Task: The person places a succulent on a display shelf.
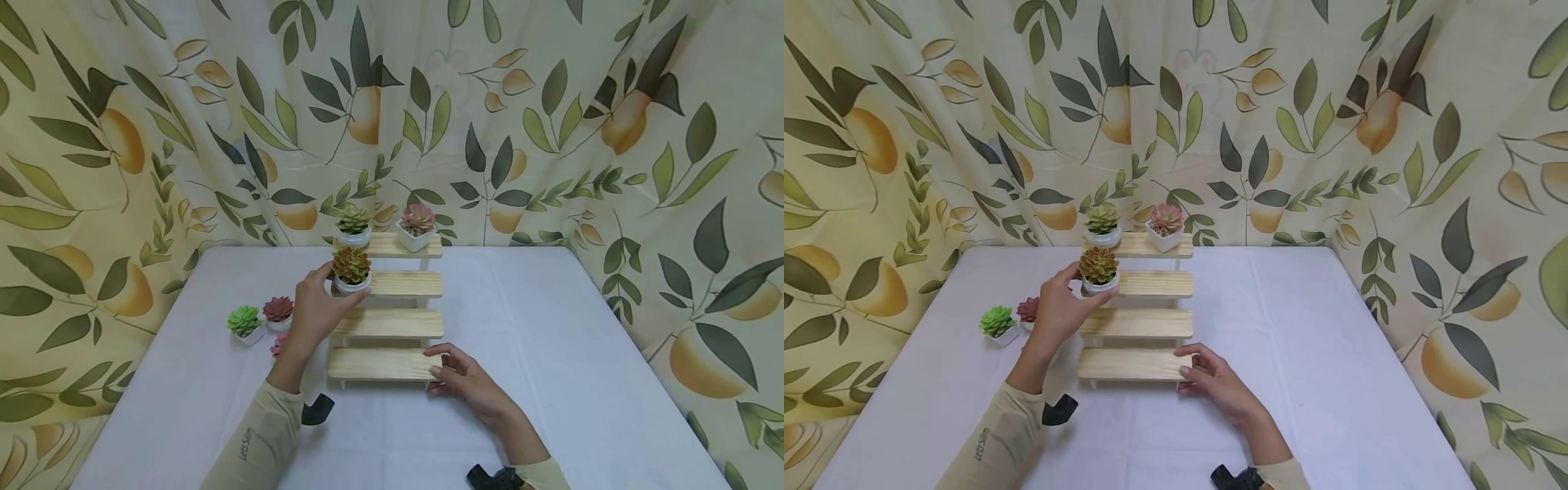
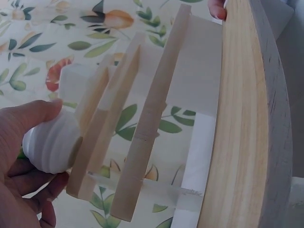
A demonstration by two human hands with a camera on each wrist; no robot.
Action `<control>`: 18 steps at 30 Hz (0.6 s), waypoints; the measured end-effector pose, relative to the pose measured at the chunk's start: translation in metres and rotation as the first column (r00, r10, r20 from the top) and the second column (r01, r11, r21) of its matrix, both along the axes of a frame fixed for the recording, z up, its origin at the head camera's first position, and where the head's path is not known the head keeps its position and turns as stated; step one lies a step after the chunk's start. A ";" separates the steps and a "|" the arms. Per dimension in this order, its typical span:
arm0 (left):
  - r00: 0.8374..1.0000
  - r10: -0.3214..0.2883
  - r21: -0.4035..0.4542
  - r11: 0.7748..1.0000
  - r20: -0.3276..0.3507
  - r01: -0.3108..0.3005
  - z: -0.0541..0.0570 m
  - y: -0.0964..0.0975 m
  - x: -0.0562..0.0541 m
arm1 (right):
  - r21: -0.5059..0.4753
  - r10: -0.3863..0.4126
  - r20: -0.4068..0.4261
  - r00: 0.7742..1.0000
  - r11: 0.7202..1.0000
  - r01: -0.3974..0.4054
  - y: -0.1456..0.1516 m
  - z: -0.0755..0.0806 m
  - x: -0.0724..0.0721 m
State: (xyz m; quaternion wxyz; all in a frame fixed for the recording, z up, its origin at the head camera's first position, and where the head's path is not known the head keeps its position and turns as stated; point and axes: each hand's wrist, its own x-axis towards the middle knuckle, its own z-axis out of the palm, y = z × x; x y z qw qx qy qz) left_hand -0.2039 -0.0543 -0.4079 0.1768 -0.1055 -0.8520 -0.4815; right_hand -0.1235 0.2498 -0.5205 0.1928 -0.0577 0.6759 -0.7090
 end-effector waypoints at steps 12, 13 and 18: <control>1.000 0.017 -0.008 1.000 -0.009 -0.017 -0.004 0.002 -0.003 | -0.007 0.009 -0.004 1.000 1.000 -0.009 0.001 -0.002 0.000; 1.000 0.015 -0.008 1.000 -0.013 -0.015 -0.005 0.002 -0.003 | -0.008 0.011 -0.005 1.000 1.000 -0.011 0.001 -0.001 0.000; 1.000 0.011 -0.008 1.000 -0.008 -0.011 -0.005 0.003 -0.004 | -0.005 0.007 -0.003 1.000 1.000 -0.007 0.001 -0.001 0.000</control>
